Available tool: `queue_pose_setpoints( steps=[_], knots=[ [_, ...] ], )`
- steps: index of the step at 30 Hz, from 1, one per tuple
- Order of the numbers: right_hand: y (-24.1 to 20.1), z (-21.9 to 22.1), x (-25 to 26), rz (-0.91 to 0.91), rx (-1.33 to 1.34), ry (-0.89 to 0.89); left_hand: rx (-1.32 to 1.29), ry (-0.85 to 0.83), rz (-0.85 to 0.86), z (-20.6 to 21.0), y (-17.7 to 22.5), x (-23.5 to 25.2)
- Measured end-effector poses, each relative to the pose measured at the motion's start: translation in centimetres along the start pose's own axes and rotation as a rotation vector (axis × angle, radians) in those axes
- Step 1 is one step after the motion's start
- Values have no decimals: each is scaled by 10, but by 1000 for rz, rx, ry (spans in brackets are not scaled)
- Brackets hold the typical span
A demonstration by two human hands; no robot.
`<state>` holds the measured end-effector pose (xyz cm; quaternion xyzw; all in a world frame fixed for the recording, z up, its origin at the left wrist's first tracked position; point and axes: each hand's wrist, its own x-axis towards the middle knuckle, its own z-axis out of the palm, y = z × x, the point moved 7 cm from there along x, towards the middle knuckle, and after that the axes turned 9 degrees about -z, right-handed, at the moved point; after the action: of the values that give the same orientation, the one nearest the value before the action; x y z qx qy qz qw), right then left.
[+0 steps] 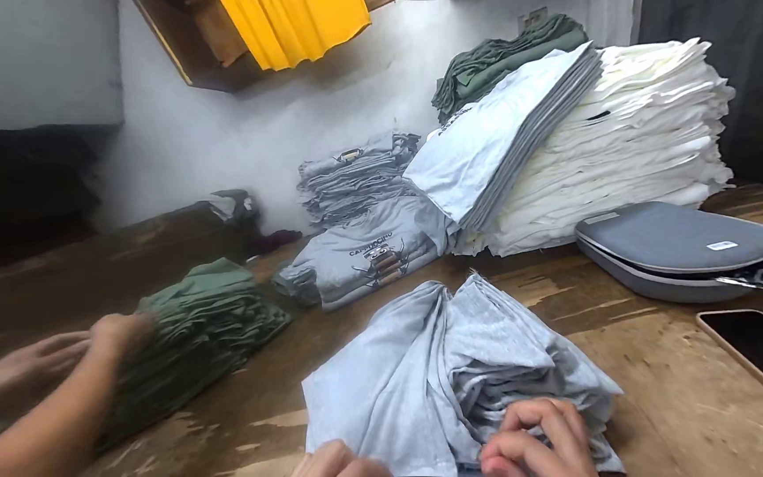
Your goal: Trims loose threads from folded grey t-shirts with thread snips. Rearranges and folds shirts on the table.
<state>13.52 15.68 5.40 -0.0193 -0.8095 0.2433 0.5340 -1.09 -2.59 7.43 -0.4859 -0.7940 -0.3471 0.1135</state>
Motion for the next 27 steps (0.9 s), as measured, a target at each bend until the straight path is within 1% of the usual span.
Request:
queue_pose_setpoints(
  steps=[1,2,4,6,8,10,12,13,15,17,18,19,21,23,24,25,27],
  knots=[
    [0,0,1,8,5,0,-37,-70,-12,1,1,1],
    [-2,1,3,9,16,7,-71,-86,-9,-2,4,2],
    [-6,3,6,0,45,31,-114,5,21,-8,20,3],
    [-10,5,8,-17,70,56,-27,128,52,-7,39,2],
    [-15,7,9,-38,100,62,104,195,86,2,54,4],
    [-18,6,9,-82,138,41,167,241,105,9,56,6],
    [-17,3,6,-162,149,-3,132,274,85,9,49,5],
    [-16,2,4,-202,132,-20,87,269,59,8,45,4],
    [-16,2,3,-261,2,-71,27,185,14,11,37,4],
    [-17,13,4,-270,-208,-109,-15,121,-5,17,28,4],
    [-17,18,4,-261,-234,-90,-63,134,-9,18,22,3],
    [-16,20,4,-243,-173,-47,-126,160,-18,15,16,3],
    [-15,17,5,-248,88,-3,-283,213,-31,3,3,3],
    [-17,15,8,-262,323,-92,-393,230,-15,-7,-7,2],
    [-18,16,10,-235,364,-163,-422,222,-4,-9,-10,1],
    [-19,18,12,-184,346,-221,-442,207,4,-10,-11,0],
    [-21,23,15,-49,235,-245,-468,174,23,-6,-9,1]
  ],
)
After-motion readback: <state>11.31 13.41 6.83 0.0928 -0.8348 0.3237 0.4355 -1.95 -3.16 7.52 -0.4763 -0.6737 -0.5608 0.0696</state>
